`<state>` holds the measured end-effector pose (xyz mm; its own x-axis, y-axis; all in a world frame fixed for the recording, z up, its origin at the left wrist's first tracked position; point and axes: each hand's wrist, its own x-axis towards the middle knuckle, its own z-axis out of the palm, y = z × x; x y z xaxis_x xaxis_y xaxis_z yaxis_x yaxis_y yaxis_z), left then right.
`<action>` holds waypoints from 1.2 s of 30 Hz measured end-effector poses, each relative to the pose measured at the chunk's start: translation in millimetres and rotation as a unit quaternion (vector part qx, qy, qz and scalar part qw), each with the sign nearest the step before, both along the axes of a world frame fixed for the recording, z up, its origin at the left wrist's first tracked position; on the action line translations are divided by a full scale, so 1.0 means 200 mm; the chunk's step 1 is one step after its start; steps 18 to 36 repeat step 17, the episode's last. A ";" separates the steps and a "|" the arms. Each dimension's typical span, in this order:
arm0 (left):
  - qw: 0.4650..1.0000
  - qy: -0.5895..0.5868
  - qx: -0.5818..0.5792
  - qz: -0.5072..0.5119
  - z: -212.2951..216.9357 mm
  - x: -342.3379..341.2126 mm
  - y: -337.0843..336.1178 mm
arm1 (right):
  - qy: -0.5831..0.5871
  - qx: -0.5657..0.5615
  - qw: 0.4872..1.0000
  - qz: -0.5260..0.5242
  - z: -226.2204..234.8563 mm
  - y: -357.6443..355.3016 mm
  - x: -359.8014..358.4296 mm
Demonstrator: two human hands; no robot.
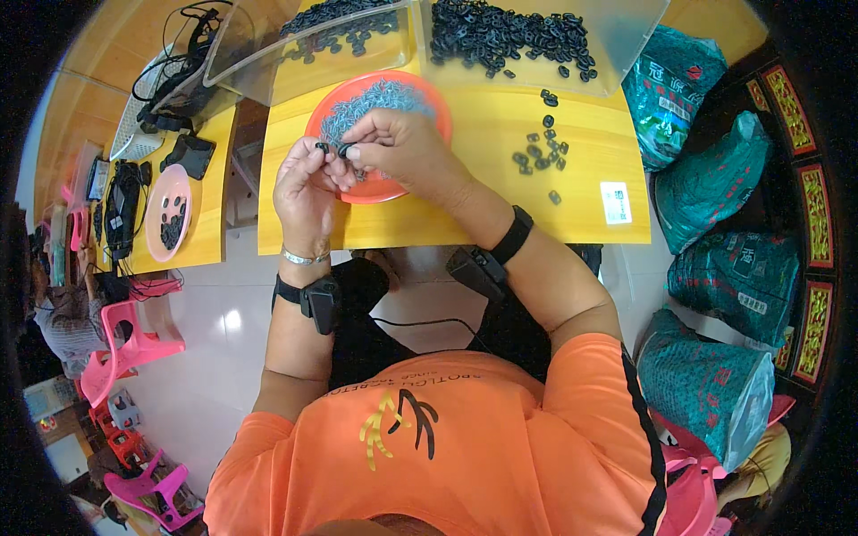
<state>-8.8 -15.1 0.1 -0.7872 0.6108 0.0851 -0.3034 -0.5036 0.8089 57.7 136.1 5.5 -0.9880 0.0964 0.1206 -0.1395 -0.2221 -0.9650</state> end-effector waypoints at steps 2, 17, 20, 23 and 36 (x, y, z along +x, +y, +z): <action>1.000 0.000 -0.002 -0.001 0.01 0.00 0.00 | -0.004 0.005 1.000 0.001 -0.03 0.01 -0.01; 0.971 0.081 -0.222 0.038 0.03 0.07 0.04 | -0.095 -0.075 0.992 -0.031 0.01 0.10 0.00; 0.971 0.081 -0.222 0.038 0.03 0.07 0.04 | -0.095 -0.075 0.992 -0.031 0.01 0.10 0.00; 0.971 0.081 -0.222 0.038 0.03 0.07 0.04 | -0.095 -0.075 0.992 -0.031 0.01 0.10 0.00; 0.971 0.081 -0.222 0.038 0.03 0.07 0.04 | -0.095 -0.075 0.992 -0.031 0.01 0.10 0.00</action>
